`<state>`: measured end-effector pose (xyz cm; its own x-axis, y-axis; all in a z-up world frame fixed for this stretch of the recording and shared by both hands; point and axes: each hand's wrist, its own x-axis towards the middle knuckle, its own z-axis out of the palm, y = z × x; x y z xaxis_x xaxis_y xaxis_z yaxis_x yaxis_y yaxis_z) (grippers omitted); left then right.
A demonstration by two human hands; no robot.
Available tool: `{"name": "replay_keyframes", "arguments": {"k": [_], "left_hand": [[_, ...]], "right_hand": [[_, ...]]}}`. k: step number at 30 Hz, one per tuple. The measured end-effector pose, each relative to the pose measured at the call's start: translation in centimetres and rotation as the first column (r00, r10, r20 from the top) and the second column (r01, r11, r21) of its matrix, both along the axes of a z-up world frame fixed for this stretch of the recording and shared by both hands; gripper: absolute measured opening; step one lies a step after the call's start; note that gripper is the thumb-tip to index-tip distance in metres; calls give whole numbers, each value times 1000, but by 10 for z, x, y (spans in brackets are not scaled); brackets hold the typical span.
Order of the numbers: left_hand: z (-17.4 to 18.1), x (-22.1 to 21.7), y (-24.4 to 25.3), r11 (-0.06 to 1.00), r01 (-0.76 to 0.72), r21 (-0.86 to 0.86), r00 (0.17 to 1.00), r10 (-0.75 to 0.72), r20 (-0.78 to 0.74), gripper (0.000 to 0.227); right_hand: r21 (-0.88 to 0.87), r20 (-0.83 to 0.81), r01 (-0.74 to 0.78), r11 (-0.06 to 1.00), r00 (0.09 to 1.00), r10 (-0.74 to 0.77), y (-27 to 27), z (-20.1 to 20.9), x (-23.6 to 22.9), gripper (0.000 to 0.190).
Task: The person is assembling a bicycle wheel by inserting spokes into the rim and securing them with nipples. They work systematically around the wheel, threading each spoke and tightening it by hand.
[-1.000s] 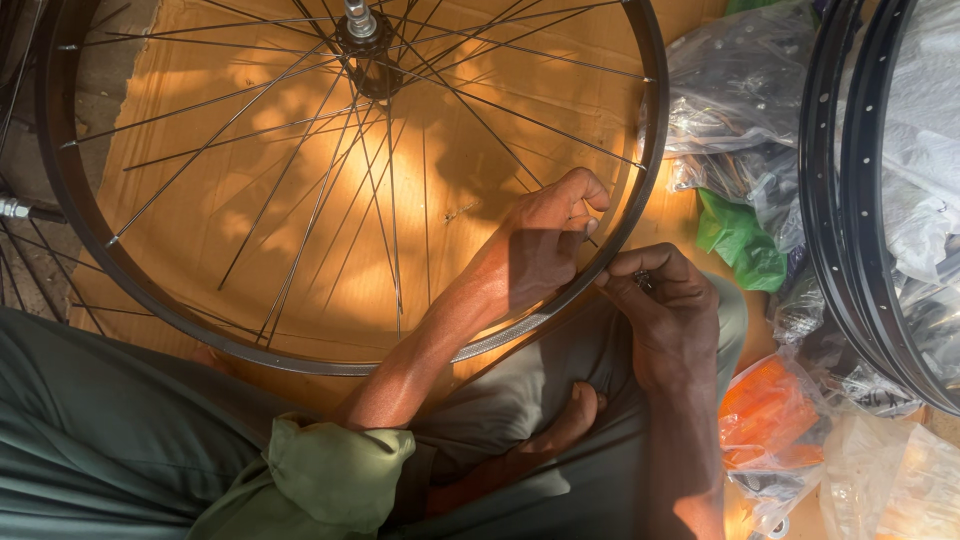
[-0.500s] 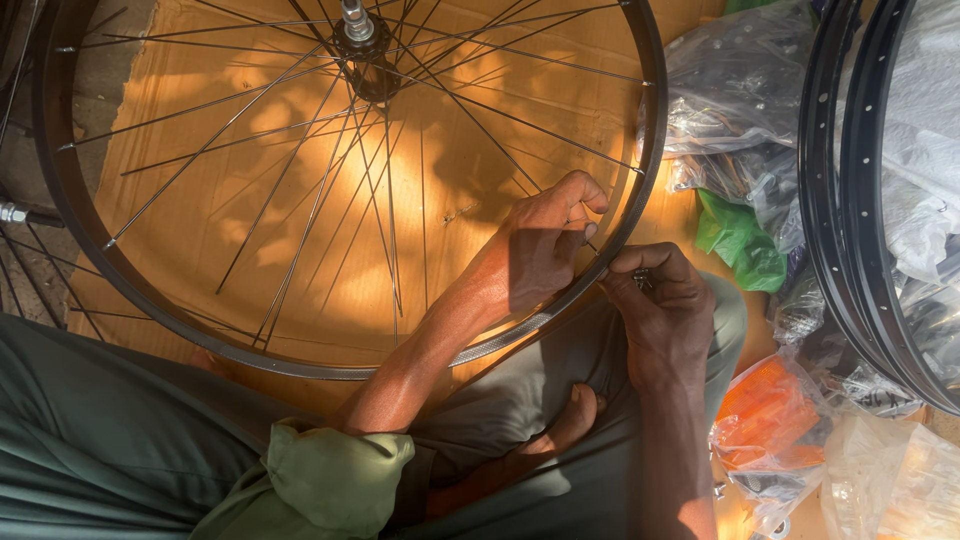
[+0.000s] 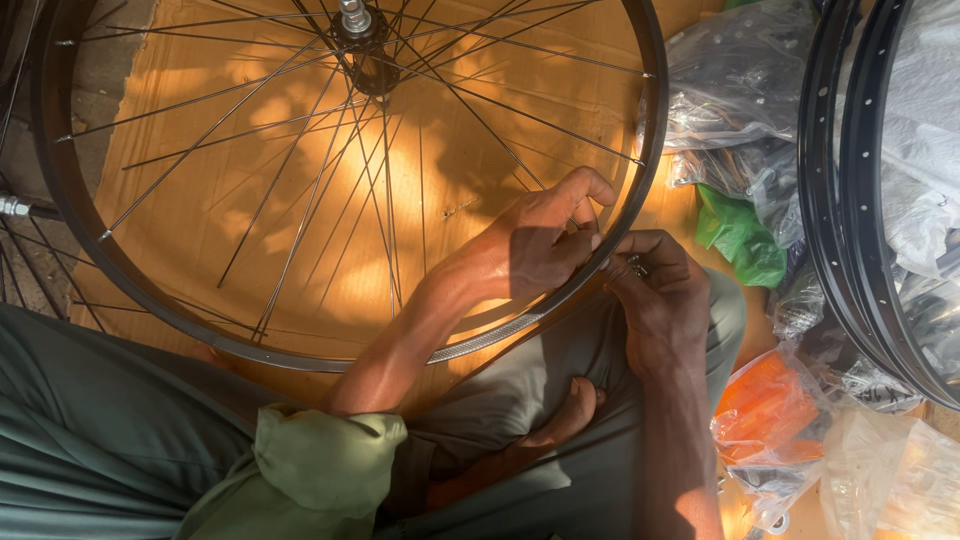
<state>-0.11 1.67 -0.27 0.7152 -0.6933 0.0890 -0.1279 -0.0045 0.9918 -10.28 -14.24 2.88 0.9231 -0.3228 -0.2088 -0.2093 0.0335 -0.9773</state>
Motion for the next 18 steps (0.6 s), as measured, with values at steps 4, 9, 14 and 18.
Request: {"name": "replay_keyframes", "arguments": {"k": [4,9,14,18], "left_hand": [[14,18,2,977,190,-93,966,-203,-159,50],[27,24,-4,968,221,119,967,-202,-155,56],[21,26,-6,971,240,20,970,-239,-45,67],[16,24,-11,980,198,33,976,-195,-97,67]], "right_hand": [[38,138,-30,999,990,25,4,4,-4,19],[14,230,-32,999,973,28,10,10,-5,17],[-27,190,-14,1000,982,19,9,8,-6,13],[-69,187,8,998,982,5,7,6,-6,12]]}}
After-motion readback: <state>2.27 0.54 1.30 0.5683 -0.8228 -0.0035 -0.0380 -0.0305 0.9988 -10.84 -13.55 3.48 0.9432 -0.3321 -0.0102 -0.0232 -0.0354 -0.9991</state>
